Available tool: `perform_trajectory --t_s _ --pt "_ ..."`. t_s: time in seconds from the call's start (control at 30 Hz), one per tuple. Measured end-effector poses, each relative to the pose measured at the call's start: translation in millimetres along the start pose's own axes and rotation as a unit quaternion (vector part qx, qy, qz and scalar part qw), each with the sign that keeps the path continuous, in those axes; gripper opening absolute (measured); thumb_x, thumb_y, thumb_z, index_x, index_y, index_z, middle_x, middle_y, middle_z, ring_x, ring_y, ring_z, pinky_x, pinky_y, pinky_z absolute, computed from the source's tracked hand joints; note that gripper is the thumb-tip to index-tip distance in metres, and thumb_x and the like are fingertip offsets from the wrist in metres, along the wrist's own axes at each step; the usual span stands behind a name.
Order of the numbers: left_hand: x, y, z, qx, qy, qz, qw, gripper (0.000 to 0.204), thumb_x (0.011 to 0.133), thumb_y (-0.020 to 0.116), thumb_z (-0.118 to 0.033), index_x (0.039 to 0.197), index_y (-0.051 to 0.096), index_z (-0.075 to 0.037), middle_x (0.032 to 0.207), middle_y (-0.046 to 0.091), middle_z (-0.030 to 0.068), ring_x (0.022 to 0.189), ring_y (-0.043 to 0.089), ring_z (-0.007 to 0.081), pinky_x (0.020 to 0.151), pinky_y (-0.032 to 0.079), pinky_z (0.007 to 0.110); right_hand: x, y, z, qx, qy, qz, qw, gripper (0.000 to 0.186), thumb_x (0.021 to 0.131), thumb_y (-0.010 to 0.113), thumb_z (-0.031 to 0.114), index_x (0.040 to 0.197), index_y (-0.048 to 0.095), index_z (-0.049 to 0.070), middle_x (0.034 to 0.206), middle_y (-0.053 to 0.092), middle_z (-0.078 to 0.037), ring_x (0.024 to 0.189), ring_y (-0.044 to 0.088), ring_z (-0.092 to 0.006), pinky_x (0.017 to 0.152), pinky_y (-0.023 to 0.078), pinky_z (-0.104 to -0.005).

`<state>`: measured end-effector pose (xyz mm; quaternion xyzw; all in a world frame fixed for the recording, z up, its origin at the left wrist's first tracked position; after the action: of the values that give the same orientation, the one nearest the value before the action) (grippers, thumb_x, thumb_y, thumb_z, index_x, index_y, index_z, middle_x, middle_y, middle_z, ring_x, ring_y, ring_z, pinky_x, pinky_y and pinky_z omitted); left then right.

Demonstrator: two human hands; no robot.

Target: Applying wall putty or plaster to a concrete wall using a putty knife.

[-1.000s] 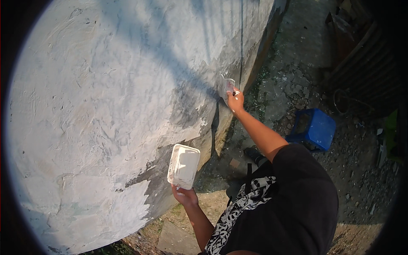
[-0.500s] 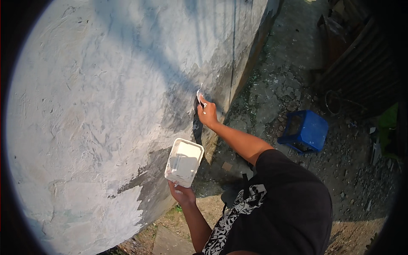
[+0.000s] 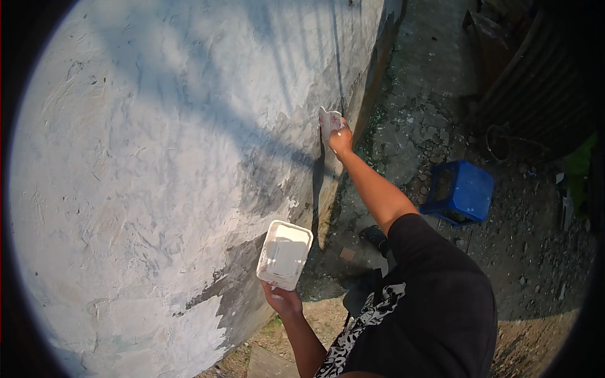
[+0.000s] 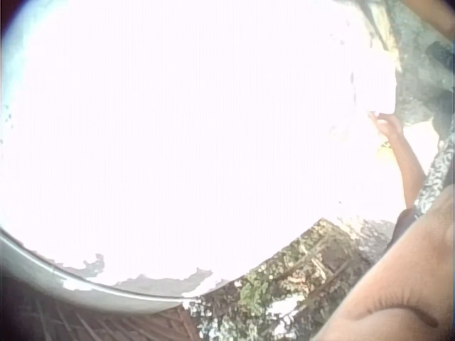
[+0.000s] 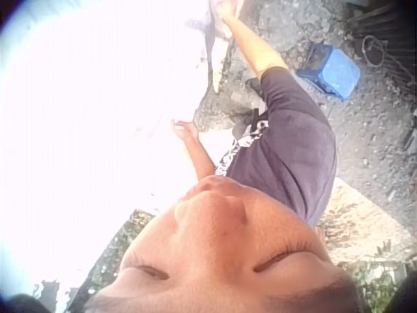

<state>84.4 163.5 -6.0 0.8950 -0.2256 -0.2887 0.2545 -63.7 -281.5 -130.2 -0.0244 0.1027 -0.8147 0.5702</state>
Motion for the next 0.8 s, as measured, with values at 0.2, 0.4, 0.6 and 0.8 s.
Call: perform_trajectory --t_s 0.2,0.4,0.6,0.8 --pt "-14 -9 -19 0.017 0.032 -0.03 0.999 0.046 0.103 0.036 -0.031 0.141 0.045 -0.006 0.141 0.053 0.0127 0.126 0.054 0.0283 0.105 0.046 0.045 -45 18 32 -0.036 0.021 0.095 0.995 0.04 0.078 0.052 0.005 0.114 0.068 0.0 0.101 0.068 -0.028 0.102 0.064 -0.0453 0.09 0.05 -0.0477" --pt "-6 -9 -22 -0.015 0.053 -0.03 0.998 0.048 0.101 0.042 -0.029 0.142 0.042 -0.006 0.141 0.052 0.0119 0.126 0.054 0.0289 0.104 0.047 0.046 -158 1 73 0.024 -0.148 0.204 0.967 0.044 0.075 0.049 0.0 0.115 0.069 0.0 0.112 0.066 -0.026 0.106 0.063 -0.0433 0.095 0.049 -0.0442" --pt "-2 -6 -29 -0.003 0.074 -0.005 0.997 0.047 0.099 0.044 -0.027 0.141 0.043 -0.006 0.14 0.053 0.0118 0.125 0.055 0.0281 0.104 0.047 0.046 -180 -7 53 0.103 -0.133 0.363 0.916 0.031 0.078 0.051 0.003 0.102 0.07 -0.002 0.087 0.068 -0.027 0.085 0.066 -0.0443 0.076 0.051 -0.044" --pt "-13 -29 -33 -0.007 0.073 -0.053 0.996 0.046 0.1 0.044 -0.029 0.139 0.046 -0.006 0.138 0.055 0.0115 0.125 0.055 0.0278 0.104 0.047 0.045 -152 -14 3 0.084 0.015 0.18 0.98 0.021 0.083 0.06 0.009 0.098 0.069 -0.003 0.076 0.068 -0.016 0.069 0.064 -0.0278 0.068 0.048 -0.0384"
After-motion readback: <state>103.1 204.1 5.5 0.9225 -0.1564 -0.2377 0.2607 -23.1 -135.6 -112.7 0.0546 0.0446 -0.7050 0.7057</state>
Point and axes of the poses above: each hand's wrist, its own x-axis towards the middle knuckle, its own y-axis out of the palm, z = x × y, the point moved 5 cm from there along x, towards the middle knuckle
